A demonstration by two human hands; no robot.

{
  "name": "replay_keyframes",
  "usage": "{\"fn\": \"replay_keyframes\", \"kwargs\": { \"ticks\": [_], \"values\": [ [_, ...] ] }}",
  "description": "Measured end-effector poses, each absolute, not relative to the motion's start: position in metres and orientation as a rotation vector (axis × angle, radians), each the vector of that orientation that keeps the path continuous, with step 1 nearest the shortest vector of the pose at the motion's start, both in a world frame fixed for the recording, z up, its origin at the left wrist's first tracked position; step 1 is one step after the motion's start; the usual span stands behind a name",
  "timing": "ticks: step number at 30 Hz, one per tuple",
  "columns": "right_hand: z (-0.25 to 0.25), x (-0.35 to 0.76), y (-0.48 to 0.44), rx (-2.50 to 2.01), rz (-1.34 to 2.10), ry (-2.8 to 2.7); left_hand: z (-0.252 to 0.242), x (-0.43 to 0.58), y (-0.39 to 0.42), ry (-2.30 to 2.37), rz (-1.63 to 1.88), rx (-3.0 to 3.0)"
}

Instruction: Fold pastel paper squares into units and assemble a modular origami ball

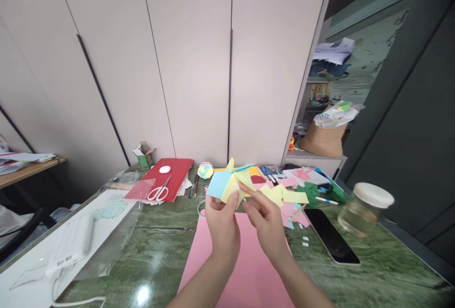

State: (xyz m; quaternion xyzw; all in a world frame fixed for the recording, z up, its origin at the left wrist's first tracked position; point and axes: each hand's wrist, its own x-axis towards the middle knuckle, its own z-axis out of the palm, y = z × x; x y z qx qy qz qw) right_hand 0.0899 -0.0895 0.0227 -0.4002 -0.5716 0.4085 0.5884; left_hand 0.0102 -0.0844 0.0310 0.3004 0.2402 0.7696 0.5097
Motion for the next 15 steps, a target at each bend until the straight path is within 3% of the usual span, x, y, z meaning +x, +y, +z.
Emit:
{"fn": "replay_keyframes", "kwargs": {
  "ticks": [15],
  "values": [
    [0.010, 0.086, -0.088, -1.027, 0.449, -1.642, 0.037, 0.008, -0.088, 0.549, 1.840, 0.703]
  ]
}}
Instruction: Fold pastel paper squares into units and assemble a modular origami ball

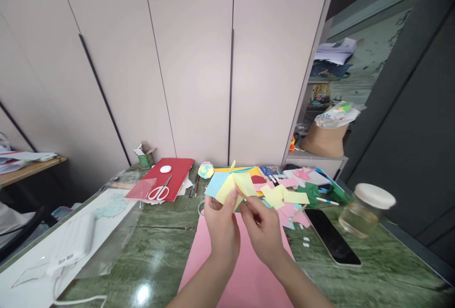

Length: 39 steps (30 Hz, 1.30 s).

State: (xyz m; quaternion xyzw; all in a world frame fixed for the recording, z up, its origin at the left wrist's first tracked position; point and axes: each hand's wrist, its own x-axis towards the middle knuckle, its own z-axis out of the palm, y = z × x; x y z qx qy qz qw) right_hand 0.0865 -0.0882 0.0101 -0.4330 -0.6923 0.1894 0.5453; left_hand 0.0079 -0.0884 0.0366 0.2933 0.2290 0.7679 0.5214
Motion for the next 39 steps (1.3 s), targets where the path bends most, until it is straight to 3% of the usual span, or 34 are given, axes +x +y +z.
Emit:
{"fn": "replay_keyframes", "kwargs": {
  "ticks": [10, 27, 33, 39],
  "values": [
    [-0.001, 0.096, -0.077, -0.998, -0.383, -1.786, 0.032, 0.006, -0.084, 0.629, 1.815, 0.701],
    [0.002, 0.090, -0.081, -1.155, -0.593, -1.835, 0.036, 0.002, -0.087, 0.603, 1.778, 0.661],
    [0.010, 0.095, -0.087, -1.033, -0.432, -1.675, 0.037, -0.001, -0.084, 0.579, 1.778, 0.597],
    [0.021, 0.081, -0.095, -0.918, 0.405, -1.339, 0.035, 0.003, -0.088, 0.443, 1.716, 0.623]
  ]
}}
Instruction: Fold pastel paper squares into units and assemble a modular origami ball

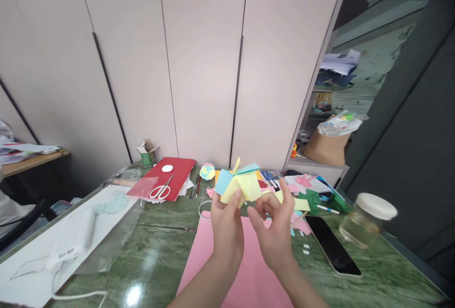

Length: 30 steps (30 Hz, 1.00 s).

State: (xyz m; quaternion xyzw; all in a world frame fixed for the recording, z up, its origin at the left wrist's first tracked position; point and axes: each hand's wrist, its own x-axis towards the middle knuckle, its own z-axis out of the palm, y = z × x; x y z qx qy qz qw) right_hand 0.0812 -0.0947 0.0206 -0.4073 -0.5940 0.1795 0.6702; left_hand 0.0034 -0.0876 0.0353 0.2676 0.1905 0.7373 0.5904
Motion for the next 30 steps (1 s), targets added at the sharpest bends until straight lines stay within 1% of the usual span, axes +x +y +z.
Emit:
{"fn": "replay_keyframes", "kwargs": {
  "ticks": [4, 6, 9, 14, 19, 24, 30],
  "values": [
    [0.022, 0.069, -0.089, -0.761, 0.955, -0.983, 0.032, 0.008, -0.090, 0.441, 1.660, 0.605],
    [0.018, 0.070, -0.084, -0.653, 1.098, -0.877, 0.031, 0.011, -0.090, 0.477, 1.670, 0.598],
    [0.011, 0.075, -0.077, -0.555, 1.211, -0.841, 0.028, 0.016, -0.089, 0.515, 1.659, 0.605],
    [0.009, 0.086, -0.070, -0.541, 1.214, -0.815, 0.026, 0.021, -0.087, 0.529, 1.560, 0.698],
    [0.015, 0.090, -0.071, -0.595, 1.132, -0.826, 0.022, 0.027, -0.088, 0.545, 1.576, 0.738],
    [0.014, 0.089, -0.071, -0.564, 1.145, -0.828, 0.021, 0.028, -0.087, 0.547, 1.579, 0.751],
    [0.012, 0.089, -0.070, -0.557, 1.139, -0.873, 0.030, 0.024, -0.089, 0.581, 1.548, 0.756]
  ]
}}
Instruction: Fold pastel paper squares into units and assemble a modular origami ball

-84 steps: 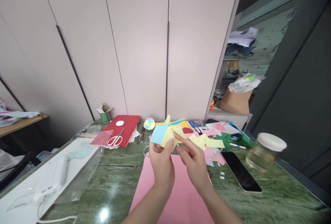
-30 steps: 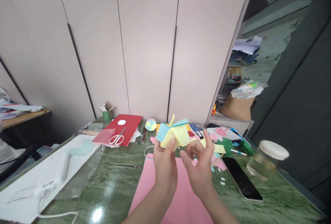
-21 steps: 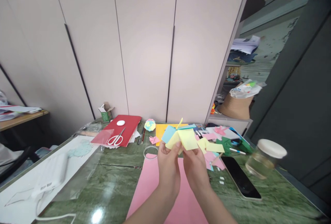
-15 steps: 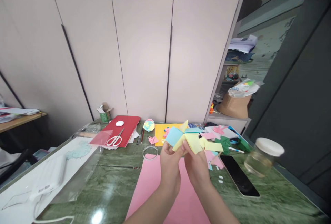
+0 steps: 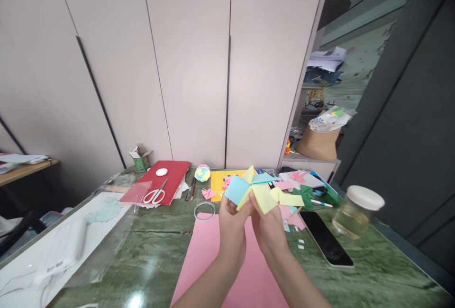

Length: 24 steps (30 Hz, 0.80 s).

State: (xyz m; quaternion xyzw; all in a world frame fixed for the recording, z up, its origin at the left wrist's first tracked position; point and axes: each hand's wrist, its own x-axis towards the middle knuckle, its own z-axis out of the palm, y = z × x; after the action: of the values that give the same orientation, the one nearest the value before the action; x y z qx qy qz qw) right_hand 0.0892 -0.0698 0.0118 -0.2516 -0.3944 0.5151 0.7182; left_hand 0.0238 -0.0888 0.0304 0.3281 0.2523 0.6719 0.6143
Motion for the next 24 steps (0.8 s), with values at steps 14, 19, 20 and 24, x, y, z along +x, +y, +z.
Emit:
{"fn": "replay_keyframes", "kwargs": {
  "ticks": [14, 19, 20, 24],
  "values": [
    [0.0066, 0.0866, -0.0670, -0.583, 1.186, -0.876, 0.0282, 0.0237, -0.0891, 0.592, 1.638, 0.705],
    [0.0073, 0.0894, -0.0663, -0.626, 1.111, -0.920, 0.0314, 0.0228, -0.0926, 0.592, 1.638, 0.693],
    [0.0076, 0.0895, -0.0665, -0.635, 1.098, -0.927, 0.0326, 0.0226, -0.0931, 0.593, 1.630, 0.693],
    [0.0097, 0.0897, -0.0686, -0.637, 1.092, -0.920, 0.0327, 0.0235, -0.0919, 0.584, 1.622, 0.717]
  ]
}}
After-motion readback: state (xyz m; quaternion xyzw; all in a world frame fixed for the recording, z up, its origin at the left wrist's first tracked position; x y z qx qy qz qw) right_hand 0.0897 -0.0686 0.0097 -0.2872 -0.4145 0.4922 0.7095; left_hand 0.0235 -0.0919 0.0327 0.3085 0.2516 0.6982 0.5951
